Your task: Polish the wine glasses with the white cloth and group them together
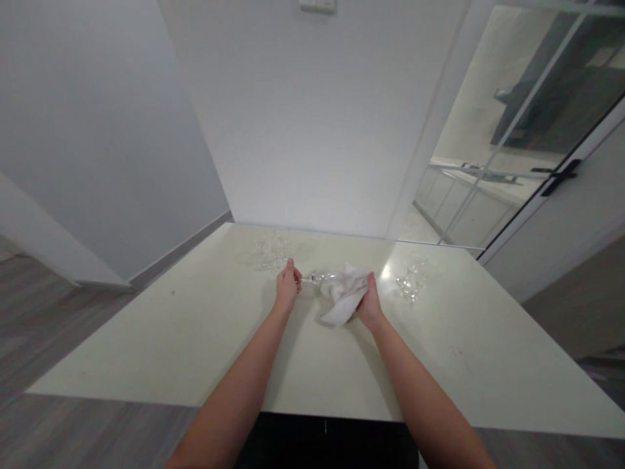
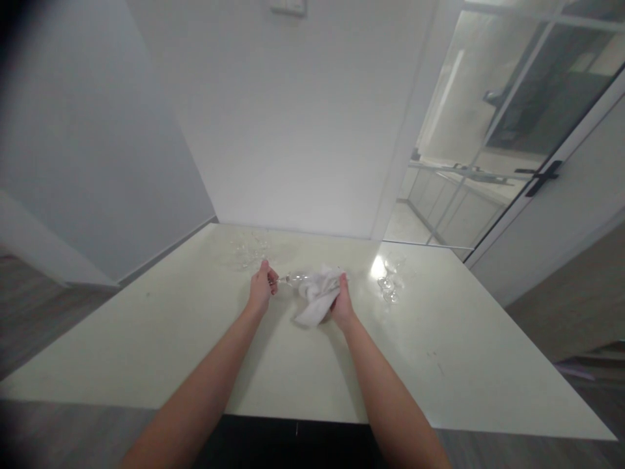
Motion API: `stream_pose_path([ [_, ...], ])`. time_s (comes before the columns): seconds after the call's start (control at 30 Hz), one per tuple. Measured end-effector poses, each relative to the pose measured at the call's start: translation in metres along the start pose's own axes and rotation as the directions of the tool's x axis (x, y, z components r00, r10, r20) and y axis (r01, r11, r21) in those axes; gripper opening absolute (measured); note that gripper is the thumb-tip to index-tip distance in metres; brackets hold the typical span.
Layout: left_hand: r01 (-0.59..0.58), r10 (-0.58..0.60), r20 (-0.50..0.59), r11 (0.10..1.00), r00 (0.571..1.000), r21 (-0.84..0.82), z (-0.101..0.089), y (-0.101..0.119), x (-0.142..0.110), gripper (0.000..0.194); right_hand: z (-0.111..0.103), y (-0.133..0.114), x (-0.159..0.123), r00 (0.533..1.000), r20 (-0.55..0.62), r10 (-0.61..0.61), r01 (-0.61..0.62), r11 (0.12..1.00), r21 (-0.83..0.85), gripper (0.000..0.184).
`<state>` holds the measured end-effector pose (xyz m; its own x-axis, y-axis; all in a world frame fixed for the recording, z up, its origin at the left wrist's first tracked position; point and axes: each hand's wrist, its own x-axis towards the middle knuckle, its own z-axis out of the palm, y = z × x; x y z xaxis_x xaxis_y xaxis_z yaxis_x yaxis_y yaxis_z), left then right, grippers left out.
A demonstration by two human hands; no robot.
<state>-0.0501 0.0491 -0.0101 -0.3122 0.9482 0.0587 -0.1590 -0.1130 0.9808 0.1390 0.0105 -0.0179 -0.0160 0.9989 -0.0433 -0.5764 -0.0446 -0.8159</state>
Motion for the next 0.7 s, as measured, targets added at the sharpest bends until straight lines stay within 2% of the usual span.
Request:
stream_pose_path([
  [0.07,0.013,-0.012,0.008,1.000,1.000,-0.022,0.000,0.000,0.000,0.056,0.000,-0.001,-0.002,0.994,0.105,0.039,-0.038,0.999,-0.019,0.074],
  [0.17,0.020,-0.017,0.068,0.999,0.998,-0.034,0.003,-0.001,-0.003,0.055,-0.004,0.000,-0.003,0.966,0.233,0.111,-0.076,0.985,-0.154,0.083],
  [0.3,0.015,-0.018,0.179,1.000,0.984,0.017,0.006,-0.003,-0.007,0.053,-0.006,0.003,-0.002,0.946,0.288,0.149,-0.061,0.954,-0.295,0.086],
  [0.43,-0.090,0.060,0.229,0.989,0.972,0.120,0.006,-0.005,-0.008,0.049,-0.002,0.005,0.001,0.960,0.260,0.101,-0.026,0.960,-0.278,0.082],
  [0.57,-0.212,0.159,0.247,0.955,0.956,0.207,0.005,-0.007,-0.008,0.046,-0.003,0.010,0.005,0.982,0.156,0.110,-0.062,0.956,-0.287,0.076],
  [0.7,-0.296,0.235,0.243,0.920,0.941,0.256,0.003,-0.007,-0.008,0.044,-0.013,0.014,0.008,0.998,0.046,0.048,-0.024,0.906,-0.423,0.069],
])
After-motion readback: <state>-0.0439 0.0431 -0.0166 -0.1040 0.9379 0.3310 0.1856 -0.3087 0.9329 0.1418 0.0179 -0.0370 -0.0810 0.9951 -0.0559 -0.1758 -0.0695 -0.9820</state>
